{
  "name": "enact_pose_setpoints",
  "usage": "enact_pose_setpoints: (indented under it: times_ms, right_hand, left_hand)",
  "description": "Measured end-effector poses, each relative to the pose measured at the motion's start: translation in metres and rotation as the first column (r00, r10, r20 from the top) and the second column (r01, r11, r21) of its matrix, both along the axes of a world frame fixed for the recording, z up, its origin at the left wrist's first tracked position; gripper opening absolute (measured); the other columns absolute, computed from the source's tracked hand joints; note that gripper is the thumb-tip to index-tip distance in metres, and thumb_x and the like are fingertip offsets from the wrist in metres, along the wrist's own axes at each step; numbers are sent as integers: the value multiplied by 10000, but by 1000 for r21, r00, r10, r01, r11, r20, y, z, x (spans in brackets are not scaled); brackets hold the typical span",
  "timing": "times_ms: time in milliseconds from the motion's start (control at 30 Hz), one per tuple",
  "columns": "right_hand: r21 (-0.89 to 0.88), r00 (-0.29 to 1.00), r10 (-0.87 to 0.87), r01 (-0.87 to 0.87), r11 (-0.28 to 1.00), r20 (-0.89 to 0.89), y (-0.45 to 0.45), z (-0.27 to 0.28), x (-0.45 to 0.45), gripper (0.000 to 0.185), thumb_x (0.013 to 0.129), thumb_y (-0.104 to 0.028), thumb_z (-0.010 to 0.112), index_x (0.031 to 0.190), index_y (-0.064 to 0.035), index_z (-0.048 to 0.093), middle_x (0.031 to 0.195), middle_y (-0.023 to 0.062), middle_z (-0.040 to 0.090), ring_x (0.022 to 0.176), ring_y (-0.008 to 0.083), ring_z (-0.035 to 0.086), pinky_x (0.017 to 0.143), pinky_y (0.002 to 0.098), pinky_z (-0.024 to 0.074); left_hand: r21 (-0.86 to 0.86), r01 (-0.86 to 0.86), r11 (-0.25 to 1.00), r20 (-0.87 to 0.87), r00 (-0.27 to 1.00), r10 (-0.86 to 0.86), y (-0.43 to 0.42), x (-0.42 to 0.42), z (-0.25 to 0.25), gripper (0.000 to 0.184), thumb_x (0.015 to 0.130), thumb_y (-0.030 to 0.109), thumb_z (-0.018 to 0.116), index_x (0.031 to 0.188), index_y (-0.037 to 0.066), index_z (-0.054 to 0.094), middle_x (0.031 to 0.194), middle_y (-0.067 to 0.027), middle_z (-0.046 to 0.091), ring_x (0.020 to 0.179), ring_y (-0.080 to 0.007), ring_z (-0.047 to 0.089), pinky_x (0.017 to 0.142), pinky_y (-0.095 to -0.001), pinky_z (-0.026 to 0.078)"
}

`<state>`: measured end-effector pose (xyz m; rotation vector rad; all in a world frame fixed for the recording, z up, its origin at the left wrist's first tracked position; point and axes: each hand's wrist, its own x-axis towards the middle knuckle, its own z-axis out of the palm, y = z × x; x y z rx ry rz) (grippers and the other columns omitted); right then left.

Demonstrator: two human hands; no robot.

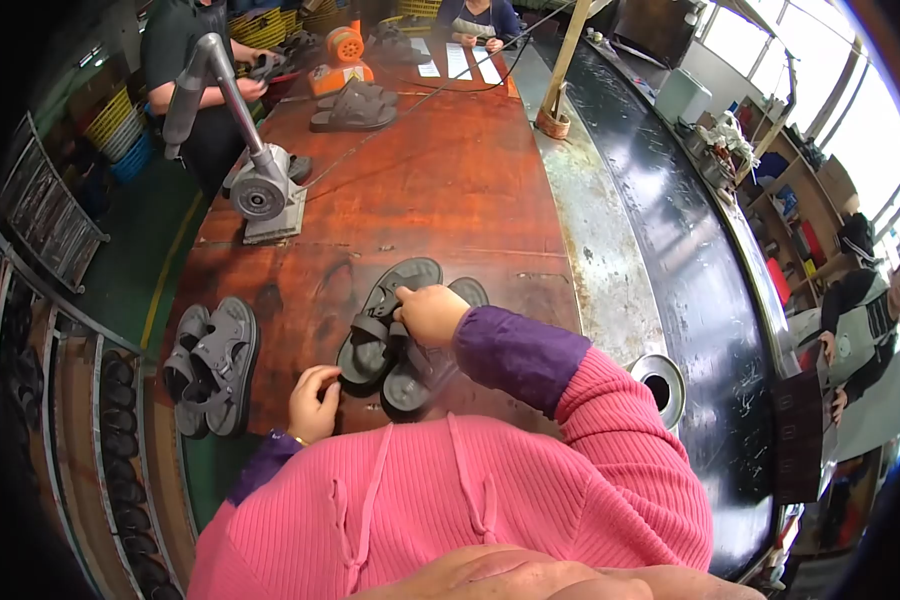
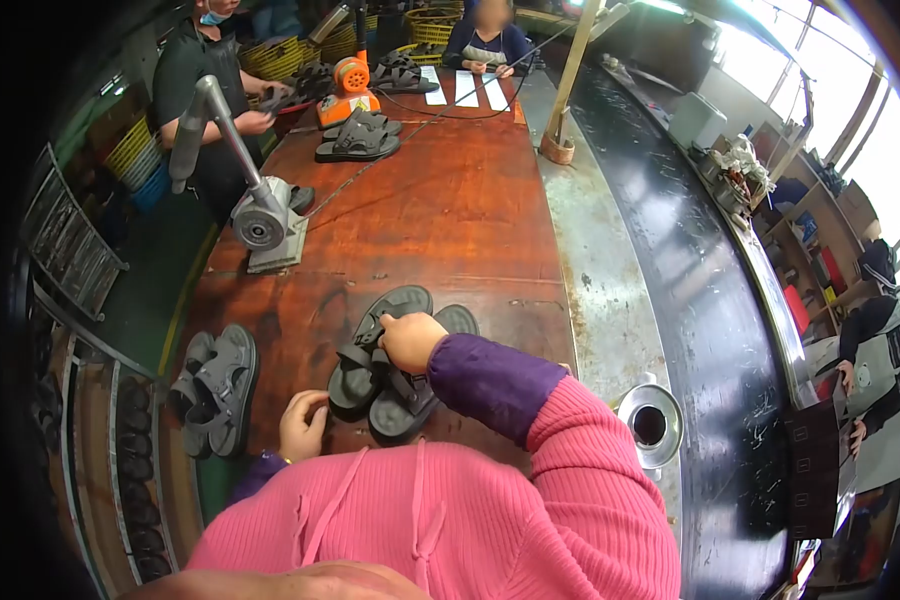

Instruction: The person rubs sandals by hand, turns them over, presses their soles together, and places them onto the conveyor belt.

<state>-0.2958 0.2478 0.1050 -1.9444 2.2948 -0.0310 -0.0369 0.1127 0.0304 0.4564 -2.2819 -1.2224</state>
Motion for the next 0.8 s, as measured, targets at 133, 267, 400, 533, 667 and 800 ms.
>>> enact_pose_setpoints:
  times_ms: [133,267,400,533,667,800]
  right_hand:
    - [-48,998,-60,59,997,-18,37,27,-35,172,892,-156,566,931,-84,717,1021,170,621,851,364,678,736,482,537]
    - [-98,956,-275,266,959,-99,101,69,-105,110,862,-118,572,893,-86,673,1008,144,633,826,357,684,734,469,551]
    - [-143,863,-434,411,901,-257,154,103,-190,139,867,-124,594,936,-129,715,1023,149,669,890,327,696,750,452,564]
    - [-36,544,-506,657,753,-669,234,172,-341,236,889,-147,614,1093,-126,732,1165,142,678,1036,339,686,876,435,554]
    - [-532,332,-933,769,354,-140,254,123,-401,497,896,-33,548,1354,-224,574,1426,198,494,1128,370,645,955,471,526]
    - [-321,710,-690,627,710,-139,177,26,-381,405,938,-85,490,1318,-178,595,1274,168,624,1126,353,634,951,441,523]
  left_hand:
    - [1,-69,998,61,996,69,-9,1,-25,205,869,29,629,1071,17,666,1065,-142,659,992,-313,647,879,-371,508]
    - [-147,-30,989,110,993,46,-7,-9,-32,205,824,40,653,1027,46,680,1068,-127,663,1010,-335,625,893,-415,489]
    - [-198,-34,980,132,989,61,-6,-21,-32,200,816,47,664,1014,64,684,1056,-112,652,1020,-318,606,896,-414,469]
    - [-262,-62,963,173,979,110,-4,-20,-38,211,808,57,670,1017,79,681,1080,-99,641,1044,-306,586,910,-408,447]
    - [-278,-55,959,185,977,110,0,-23,-32,211,806,50,665,1016,74,677,1075,-105,640,1043,-313,583,912,-411,449]
    - [-297,-71,952,156,980,121,-3,-28,-38,210,809,48,662,1018,64,671,1075,-111,638,1042,-318,582,919,-415,448]
